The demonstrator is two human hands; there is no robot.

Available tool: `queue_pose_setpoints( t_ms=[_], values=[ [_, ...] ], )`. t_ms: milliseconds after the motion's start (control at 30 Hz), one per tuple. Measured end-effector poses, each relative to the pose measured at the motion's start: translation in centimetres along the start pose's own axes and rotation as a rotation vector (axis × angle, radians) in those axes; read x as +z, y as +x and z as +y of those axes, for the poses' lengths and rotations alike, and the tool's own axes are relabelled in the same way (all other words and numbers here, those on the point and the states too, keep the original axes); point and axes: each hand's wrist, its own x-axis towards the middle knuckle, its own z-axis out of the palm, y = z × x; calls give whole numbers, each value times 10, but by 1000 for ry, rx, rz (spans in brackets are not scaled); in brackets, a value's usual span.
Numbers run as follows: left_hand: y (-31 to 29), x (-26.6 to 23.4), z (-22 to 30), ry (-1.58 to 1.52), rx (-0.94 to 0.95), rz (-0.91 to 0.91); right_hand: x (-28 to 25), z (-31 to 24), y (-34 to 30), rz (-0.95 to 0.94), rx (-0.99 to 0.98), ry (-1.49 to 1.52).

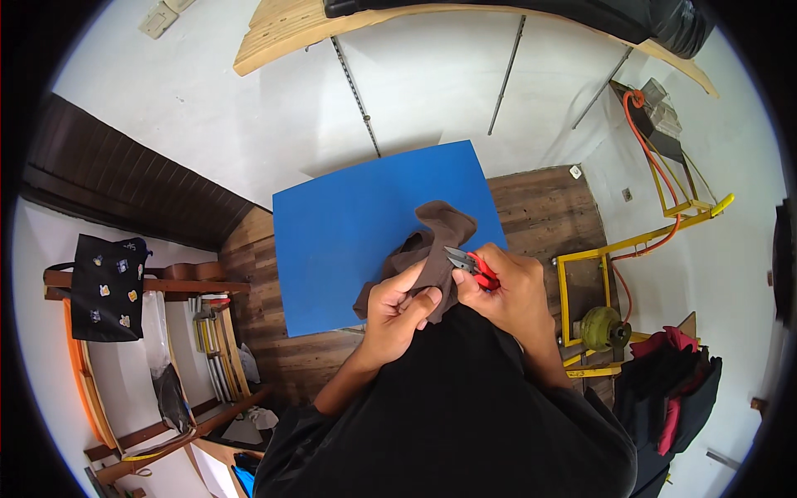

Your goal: Trimming loose threads or small imperfections from a piece of brown fabric using pliers.

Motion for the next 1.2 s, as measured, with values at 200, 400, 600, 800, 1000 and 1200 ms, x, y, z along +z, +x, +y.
queue_pose_setpoints(
  t_ms=[200, 400, 600, 800, 1000, 1200],
  values=[
    [6, -1, -2, -106, 15, 41, 1, 1, 6, -17, 34, 10],
    [13, -3, -5, -177, -1, 102, 5, 8, 14, -32, 35, 19],
    [15, -4, -6, -150, 6, 89, 11, 12, 20, -60, 18, 33],
    [14, -5, -8, -110, -2, 68, 10, 13, 22, -49, -7, 27],
    [16, -5, -5, -146, -22, 70, 6, 9, 18, 1, 41, 38],
    [11, -7, 0, -139, -48, 58, 11, 7, 10, 17, 54, 45]
  ],
)
